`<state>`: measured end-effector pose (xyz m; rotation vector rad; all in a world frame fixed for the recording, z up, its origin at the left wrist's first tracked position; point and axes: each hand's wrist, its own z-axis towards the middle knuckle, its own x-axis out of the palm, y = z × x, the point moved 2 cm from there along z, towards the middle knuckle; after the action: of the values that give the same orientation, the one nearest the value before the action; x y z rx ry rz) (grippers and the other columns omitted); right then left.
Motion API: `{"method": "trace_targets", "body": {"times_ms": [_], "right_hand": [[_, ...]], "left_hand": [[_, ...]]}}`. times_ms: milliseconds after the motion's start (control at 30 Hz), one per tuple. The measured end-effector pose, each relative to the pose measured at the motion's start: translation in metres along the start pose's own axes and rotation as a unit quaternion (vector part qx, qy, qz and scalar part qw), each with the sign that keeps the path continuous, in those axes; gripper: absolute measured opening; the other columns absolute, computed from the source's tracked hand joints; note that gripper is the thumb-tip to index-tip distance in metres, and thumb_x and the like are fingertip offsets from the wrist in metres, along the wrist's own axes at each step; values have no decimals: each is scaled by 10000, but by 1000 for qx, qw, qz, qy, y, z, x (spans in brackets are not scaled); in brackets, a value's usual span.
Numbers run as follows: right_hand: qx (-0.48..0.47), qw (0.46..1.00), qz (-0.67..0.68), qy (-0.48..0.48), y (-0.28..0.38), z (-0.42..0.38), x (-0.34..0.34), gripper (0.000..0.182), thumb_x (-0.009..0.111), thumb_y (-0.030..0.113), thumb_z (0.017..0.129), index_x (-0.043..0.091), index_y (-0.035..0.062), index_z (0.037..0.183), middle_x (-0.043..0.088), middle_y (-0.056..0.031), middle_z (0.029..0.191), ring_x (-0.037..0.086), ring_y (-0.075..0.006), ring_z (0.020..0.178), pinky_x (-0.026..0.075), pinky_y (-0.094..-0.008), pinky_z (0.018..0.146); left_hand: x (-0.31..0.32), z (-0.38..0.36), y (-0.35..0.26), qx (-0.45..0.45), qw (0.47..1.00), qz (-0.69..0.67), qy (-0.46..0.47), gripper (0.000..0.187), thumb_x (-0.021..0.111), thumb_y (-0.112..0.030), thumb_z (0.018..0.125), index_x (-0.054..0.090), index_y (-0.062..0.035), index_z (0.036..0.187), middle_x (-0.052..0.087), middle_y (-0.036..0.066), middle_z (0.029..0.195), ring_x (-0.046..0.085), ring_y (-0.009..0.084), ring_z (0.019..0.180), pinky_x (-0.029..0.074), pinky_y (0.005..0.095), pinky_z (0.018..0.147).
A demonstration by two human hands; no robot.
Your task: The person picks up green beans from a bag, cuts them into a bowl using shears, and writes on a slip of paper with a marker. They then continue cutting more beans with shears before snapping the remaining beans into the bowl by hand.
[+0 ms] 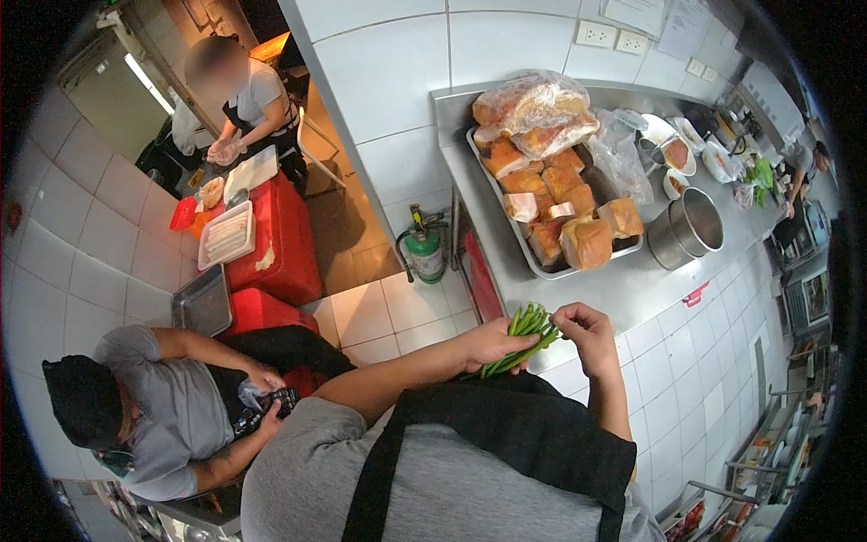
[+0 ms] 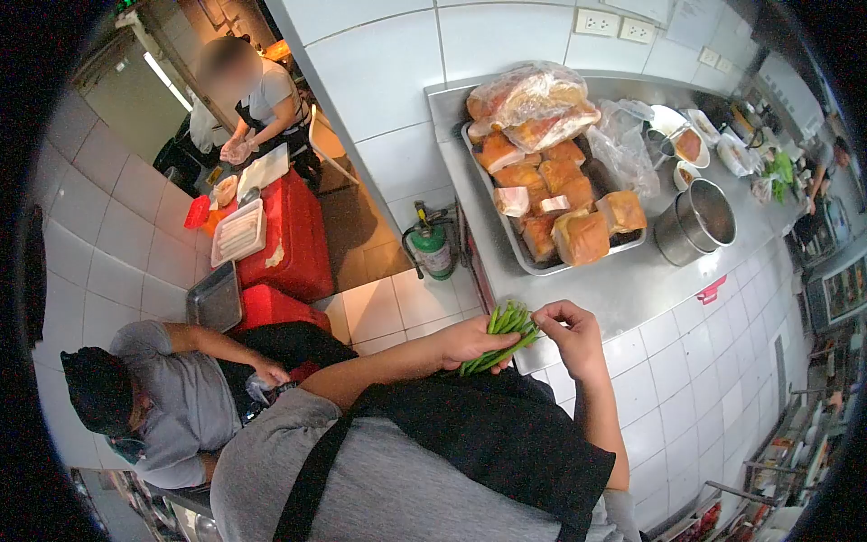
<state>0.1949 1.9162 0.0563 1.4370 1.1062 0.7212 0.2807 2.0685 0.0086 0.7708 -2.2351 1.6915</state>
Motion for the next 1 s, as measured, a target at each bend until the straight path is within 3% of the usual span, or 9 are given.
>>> {"method": "trace_targets", "body": {"times_ms": [200,367,500,567,667,767,1000], "right_hand": [[58,994,80,39,-15,2,9,219,537,233,874,636,39,898,609,-3,792,540,-98,741,413,-229,648],[-5,998,52,-18,-7,-6,11,244,520,247,886,626,62,1003,598,-1,831,514,-73,755,412,-231,667],[-5,998,55,-43,-13,-16,3,255,526,237,886,603,49,1038,609,-20,965,527,-101,863,416,-262,743],[-10,996,72,-58,-14,-19,1,256,528,232,885,594,45,1046,605,-13,970,524,-99,862,417,-262,743],[-16,994,80,-68,-10,-25,-3,233,540,196,878,589,34,1040,597,-14,951,529,-100,836,424,-252,721],[-49,991,90,-86,-11,-30,-9,201,571,173,862,603,51,1020,565,7,773,514,-67,718,432,-227,638],[-38,983,166,-63,-9,-41,-30,274,635,45,795,567,-25,1051,570,-13,773,533,-73,680,458,-213,613]], "left_hand": [[-7,-7,5,-46,998,-44,11,316,507,-328,905,519,-51,1058,571,59,720,562,143,586,473,262,493],[-6,-12,3,-57,995,-75,-28,350,502,-360,899,507,-57,1074,593,94,824,580,163,610,510,275,529],[-8,-14,3,-84,992,-97,-13,349,489,-361,905,507,-64,1088,597,88,813,597,162,607,510,268,527],[-5,-13,1,-84,991,-98,-20,278,547,-240,885,510,-57,1091,600,89,800,599,157,599,508,260,527],[0,-10,-1,-64,995,-69,-30,261,601,-142,844,520,-47,1074,602,90,796,596,154,595,505,255,525],[7,-3,-3,-40,996,-53,-56,263,634,-93,811,529,-39,1046,604,90,795,590,151,592,502,255,523],[35,13,-2,13,994,-51,-98,268,640,-86,805,529,-30,1042,599,98,814,578,148,628,499,266,535]]}}
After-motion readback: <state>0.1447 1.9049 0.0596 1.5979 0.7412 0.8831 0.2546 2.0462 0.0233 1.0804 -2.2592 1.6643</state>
